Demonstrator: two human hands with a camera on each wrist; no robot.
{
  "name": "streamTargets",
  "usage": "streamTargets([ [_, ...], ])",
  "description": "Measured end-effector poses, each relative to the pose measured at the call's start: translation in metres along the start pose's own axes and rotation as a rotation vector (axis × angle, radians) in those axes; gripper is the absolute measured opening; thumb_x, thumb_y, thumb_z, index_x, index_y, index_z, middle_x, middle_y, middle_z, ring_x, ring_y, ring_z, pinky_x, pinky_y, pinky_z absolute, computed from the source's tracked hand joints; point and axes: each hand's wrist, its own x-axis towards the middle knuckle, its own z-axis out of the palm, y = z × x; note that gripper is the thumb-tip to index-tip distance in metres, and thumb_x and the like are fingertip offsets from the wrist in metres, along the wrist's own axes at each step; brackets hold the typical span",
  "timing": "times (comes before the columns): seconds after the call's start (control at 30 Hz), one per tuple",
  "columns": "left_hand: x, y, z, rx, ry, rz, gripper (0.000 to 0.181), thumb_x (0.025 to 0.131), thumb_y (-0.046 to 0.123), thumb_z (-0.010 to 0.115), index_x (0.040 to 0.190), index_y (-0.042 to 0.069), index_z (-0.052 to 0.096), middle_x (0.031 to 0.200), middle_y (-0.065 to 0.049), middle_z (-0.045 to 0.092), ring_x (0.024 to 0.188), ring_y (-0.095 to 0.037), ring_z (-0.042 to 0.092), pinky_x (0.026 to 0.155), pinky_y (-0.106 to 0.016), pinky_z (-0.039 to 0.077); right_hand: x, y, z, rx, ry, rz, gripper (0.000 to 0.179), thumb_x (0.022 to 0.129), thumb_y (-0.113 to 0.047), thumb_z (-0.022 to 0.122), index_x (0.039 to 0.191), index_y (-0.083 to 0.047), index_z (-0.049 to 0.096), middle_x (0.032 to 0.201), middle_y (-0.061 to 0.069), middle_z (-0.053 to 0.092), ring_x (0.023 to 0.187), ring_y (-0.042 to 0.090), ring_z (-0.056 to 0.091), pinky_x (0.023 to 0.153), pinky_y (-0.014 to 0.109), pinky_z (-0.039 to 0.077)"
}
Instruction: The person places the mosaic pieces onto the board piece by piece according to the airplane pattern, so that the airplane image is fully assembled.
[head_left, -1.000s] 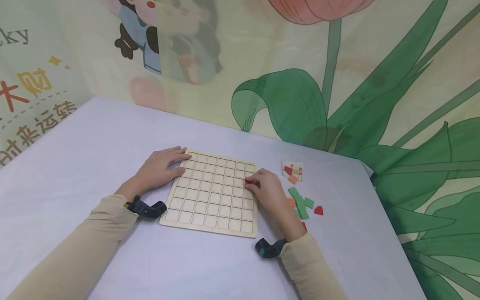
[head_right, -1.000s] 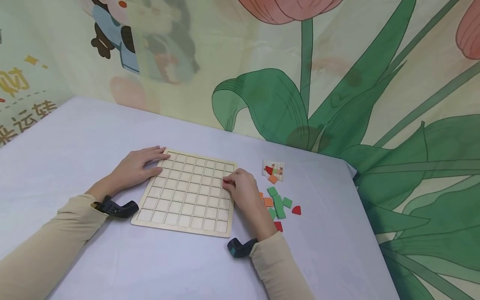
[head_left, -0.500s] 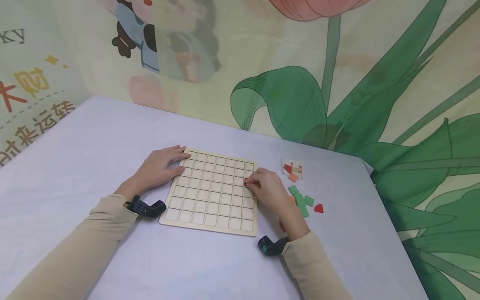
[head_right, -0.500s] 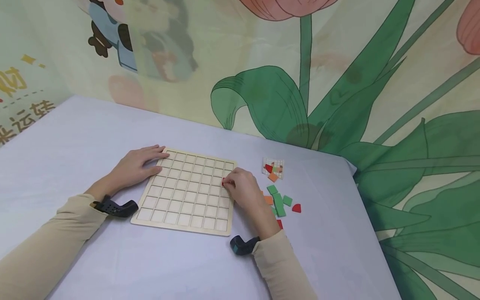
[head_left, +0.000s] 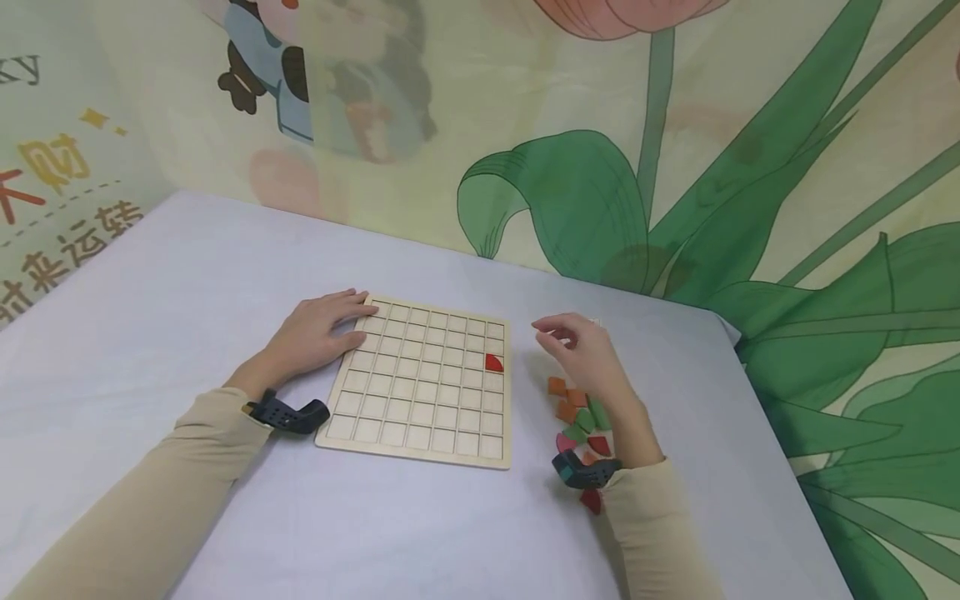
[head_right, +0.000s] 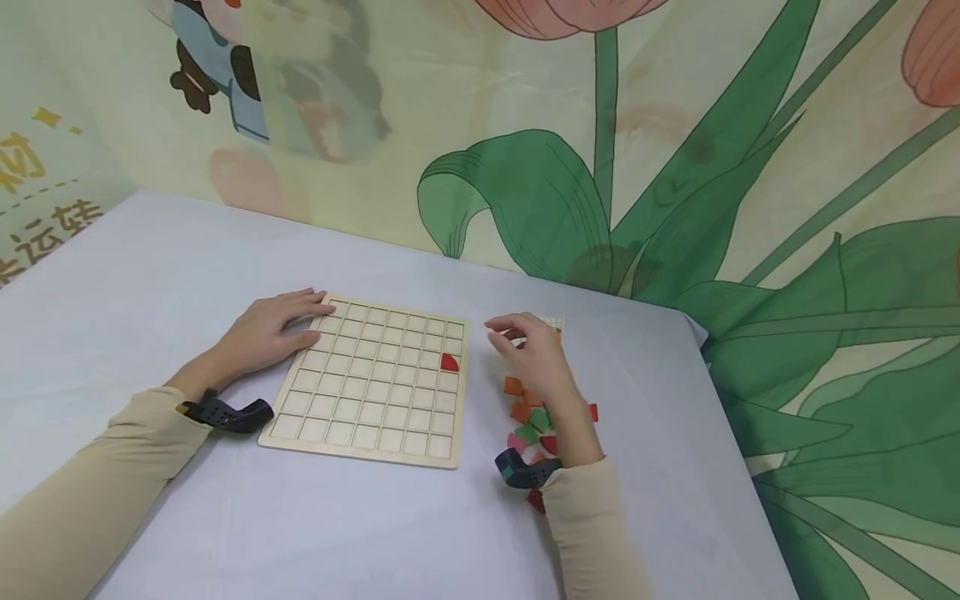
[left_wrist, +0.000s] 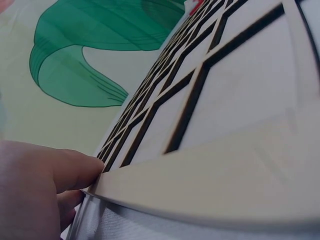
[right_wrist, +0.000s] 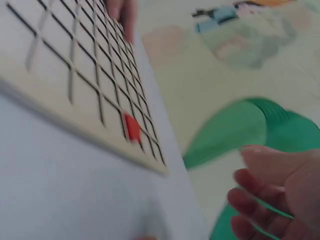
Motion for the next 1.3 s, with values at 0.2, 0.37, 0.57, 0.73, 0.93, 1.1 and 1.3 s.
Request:
streamTargets([
  [0.2, -0.001, 0.000, -0.001, -0.006, 0.011, 0.016, 0.046, 0.093, 0.029, 0.055, 0.135, 0.010, 0.053, 0.148, -0.016, 0.041, 0.140, -0.038, 0.031, 0.108, -0.062, 0.023, -0.007, 0.024, -0.025, -0.170, -0.189, 0.122, 0.030, 0.089, -0.022, 0.066, 0.119, -0.014, 0.065, 0.116, 0.009, 0.063, 0.104, 0.027, 0.058, 0.080, 0.038, 0.056],
  [0.37, -0.002, 0.000, 0.000, -0.009, 0.011, 0.010, 0.047, 0.092, 0.028, 0.056, 0.135, 0.010, 0.053, 0.148, -0.016, 0.041, 0.140, -0.038, 0.030, 0.109, -0.062, 0.023, -0.011, 0.032, -0.021, -0.227, -0.313, 0.186, 0.032, 0.083, -0.025, 0.073, 0.113, -0.017, 0.066, 0.110, 0.007, 0.063, 0.101, 0.025, 0.056, 0.072, 0.031, 0.057],
  [0.57, -0.002, 0.000, 0.000, -0.009, 0.008, 0.009, 0.047, 0.092, 0.027, 0.056, 0.136, 0.009, 0.052, 0.148, -0.016, 0.041, 0.140, -0.038, 0.031, 0.109, -0.062, 0.023, -0.012, 0.034, -0.018, -0.225, -0.303, 0.184, 0.031, 0.082, -0.025, 0.075, 0.110, -0.018, 0.066, 0.107, 0.005, 0.063, 0.100, 0.025, 0.056, 0.069, 0.030, 0.056],
  [0.73, -0.001, -0.001, 0.001, -0.002, 0.007, 0.012, 0.047, 0.093, 0.027, 0.055, 0.136, 0.009, 0.052, 0.148, -0.016, 0.041, 0.140, -0.038, 0.030, 0.108, -0.061, 0.023, -0.012, 0.041, -0.025, -0.254, -0.249, 0.195, 0.037, 0.083, -0.024, 0.073, 0.117, -0.016, 0.064, 0.111, 0.009, 0.062, 0.103, 0.028, 0.055, 0.072, 0.033, 0.057],
  [0.93, 0.000, -0.002, 0.001, -0.007, 0.008, 0.010, 0.047, 0.092, 0.025, 0.056, 0.136, 0.009, 0.052, 0.148, -0.016, 0.041, 0.140, -0.038, 0.031, 0.110, -0.061, 0.023, -0.012, 0.048, -0.027, -0.271, -0.240, 0.189, 0.044, 0.085, -0.021, 0.071, 0.126, -0.012, 0.059, 0.114, 0.013, 0.061, 0.103, 0.030, 0.056, 0.073, 0.035, 0.057],
  [1.1, 0.000, -0.001, 0.000, -0.013, 0.010, 0.011, 0.047, 0.092, 0.024, 0.057, 0.136, 0.009, 0.052, 0.148, -0.016, 0.041, 0.140, -0.037, 0.031, 0.109, -0.061, 0.023, -0.012, 0.050, -0.026, -0.284, -0.220, 0.197, 0.045, 0.086, -0.022, 0.069, 0.128, -0.011, 0.057, 0.115, 0.014, 0.061, 0.104, 0.030, 0.056, 0.074, 0.036, 0.057],
  [1.3, 0.000, -0.001, 0.001, -0.013, 0.000, -0.002, 0.047, 0.093, 0.026, 0.056, 0.137, 0.010, 0.051, 0.149, -0.015, 0.040, 0.141, -0.037, 0.029, 0.110, -0.061, 0.021, -0.011, 0.051, -0.024, -0.280, -0.192, 0.207, 0.043, 0.087, -0.025, 0.068, 0.126, -0.010, 0.056, 0.116, 0.015, 0.061, 0.103, 0.030, 0.056, 0.074, 0.036, 0.057],
])
